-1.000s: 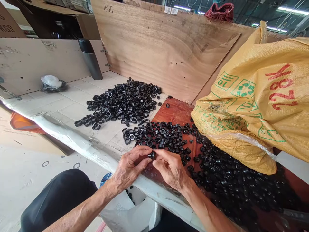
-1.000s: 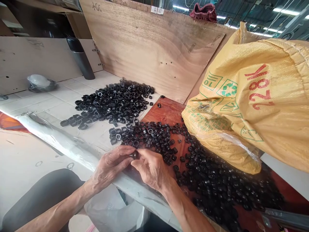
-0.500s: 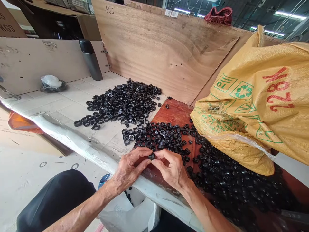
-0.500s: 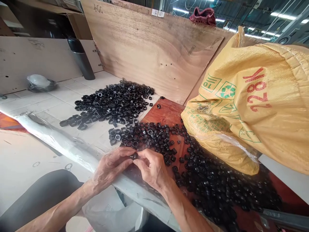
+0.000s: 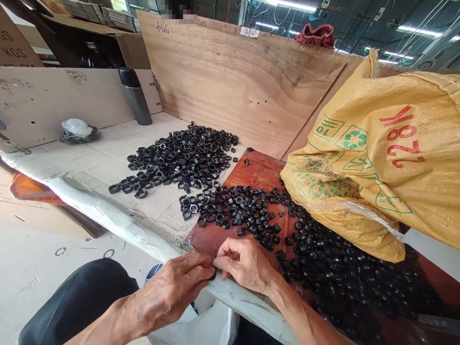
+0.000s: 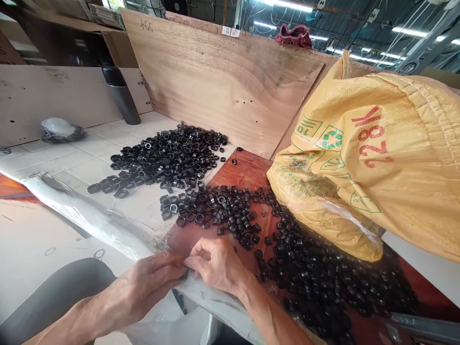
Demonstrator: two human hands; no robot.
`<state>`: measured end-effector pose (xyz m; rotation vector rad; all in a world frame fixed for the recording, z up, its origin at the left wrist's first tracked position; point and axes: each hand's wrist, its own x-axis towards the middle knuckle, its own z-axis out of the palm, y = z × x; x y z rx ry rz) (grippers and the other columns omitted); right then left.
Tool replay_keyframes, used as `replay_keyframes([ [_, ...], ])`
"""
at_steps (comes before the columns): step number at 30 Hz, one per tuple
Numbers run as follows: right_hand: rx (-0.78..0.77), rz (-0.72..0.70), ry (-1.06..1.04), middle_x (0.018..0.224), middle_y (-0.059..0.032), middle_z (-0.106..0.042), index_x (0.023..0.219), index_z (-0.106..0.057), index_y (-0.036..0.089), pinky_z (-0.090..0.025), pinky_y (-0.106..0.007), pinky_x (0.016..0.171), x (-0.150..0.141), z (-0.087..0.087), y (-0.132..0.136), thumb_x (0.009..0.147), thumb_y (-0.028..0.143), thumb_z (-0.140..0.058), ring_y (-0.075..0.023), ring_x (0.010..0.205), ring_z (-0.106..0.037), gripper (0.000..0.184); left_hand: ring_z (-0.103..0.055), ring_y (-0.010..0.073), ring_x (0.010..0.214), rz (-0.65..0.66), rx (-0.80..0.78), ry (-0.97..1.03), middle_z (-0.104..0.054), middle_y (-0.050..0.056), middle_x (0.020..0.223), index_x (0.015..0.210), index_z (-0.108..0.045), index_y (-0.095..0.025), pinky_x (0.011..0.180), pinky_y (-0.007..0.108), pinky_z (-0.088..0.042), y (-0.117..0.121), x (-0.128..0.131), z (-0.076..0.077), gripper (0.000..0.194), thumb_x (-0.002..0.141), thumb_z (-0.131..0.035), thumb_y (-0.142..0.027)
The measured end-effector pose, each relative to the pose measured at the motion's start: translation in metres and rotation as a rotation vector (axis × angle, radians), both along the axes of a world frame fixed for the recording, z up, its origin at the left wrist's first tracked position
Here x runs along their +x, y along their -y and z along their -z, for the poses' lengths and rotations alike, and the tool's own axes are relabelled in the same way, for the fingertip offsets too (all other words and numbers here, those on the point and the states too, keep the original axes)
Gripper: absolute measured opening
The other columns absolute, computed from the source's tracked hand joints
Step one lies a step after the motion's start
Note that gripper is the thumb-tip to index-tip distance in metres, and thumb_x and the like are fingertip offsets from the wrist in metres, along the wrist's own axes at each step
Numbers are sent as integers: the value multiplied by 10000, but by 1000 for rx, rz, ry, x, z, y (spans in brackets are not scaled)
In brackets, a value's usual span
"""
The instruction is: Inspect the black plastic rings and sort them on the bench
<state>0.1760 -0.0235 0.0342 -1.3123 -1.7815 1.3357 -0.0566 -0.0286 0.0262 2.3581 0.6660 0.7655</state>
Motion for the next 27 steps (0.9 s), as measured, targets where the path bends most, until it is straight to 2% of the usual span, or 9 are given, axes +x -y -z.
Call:
replay_keyframes([
  [1,85,19,45,685,15,-667,926,-671,199,-511,-241,579,2,3,-2,908,259,-678,-157,611,-664,63,-741,255,992,-7,-35,-37,-739,98,1154,1239,-647,-271,855,329,-623,-3,-1,-7,334,913,-679,-202],
  [2,188,53,95,752,0,-676,1055,-669,201,-537,-269,645,4,7,-4,920,233,-657,-169,669,-664,140,-745,259,930,-43,-72,-64,-742,91,1118,1236,-643,-263,812,330,-630,-9,1,-13,411,851,-771,-327],
  [4,372,109,212,879,-36,-668,1320,-577,191,-558,-334,784,7,15,-9,917,153,-622,-201,792,-659,407,-729,192,759,-219,-110,-88,-731,38,968,1240,-631,-270,658,271,-608,-27,12,-16,308,938,-662,-325],
  [6,461,118,335,952,-71,-647,1426,-501,172,-555,-381,852,10,22,-14,911,113,-610,-232,872,-650,530,-716,187,769,-394,49,-121,-694,45,960,1299,-607,-233,674,279,-588,-48,27,-10,325,980,-545,-227],
  [9,488,104,449,1000,-89,-622,1328,-568,184,-559,-368,818,10,25,-17,931,138,-621,-238,875,-650,404,-692,181,763,-394,112,-148,-662,46,947,1123,-700,-223,681,282,-561,-70,45,6,249,961,-522,-160],
  [13,517,88,508,1011,-72,-600,1057,-603,203,-538,-320,778,7,23,-14,939,142,-606,-218,875,-645,133,-677,175,768,-355,136,-153,-637,55,942,922,-710,-205,686,284,-549,-63,45,15,243,992,-480,-167],
  [20,539,-17,571,971,-65,-616,960,-533,206,-474,-303,703,7,16,-4,866,116,-617,-217,830,-625,156,-694,205,941,-273,147,-17,-677,85,1061,942,-679,-208,806,307,-568,-20,34,16,185,949,-524,-109],
  [23,489,-53,470,858,-15,-636,910,-552,223,-453,-281,689,5,10,0,861,144,-663,-187,760,-620,145,-703,208,999,-236,78,42,-715,77,1104,914,-664,-218,868,312,-567,-16,26,15,159,922,-562,-96],
  [27,394,-92,261,818,19,-634,905,-586,226,-460,-239,654,2,2,5,836,142,-698,-143,686,-599,157,-723,198,964,-208,-103,63,-750,63,1073,892,-666,-232,829,301,-581,-17,15,10,147,917,-569,-124],
])
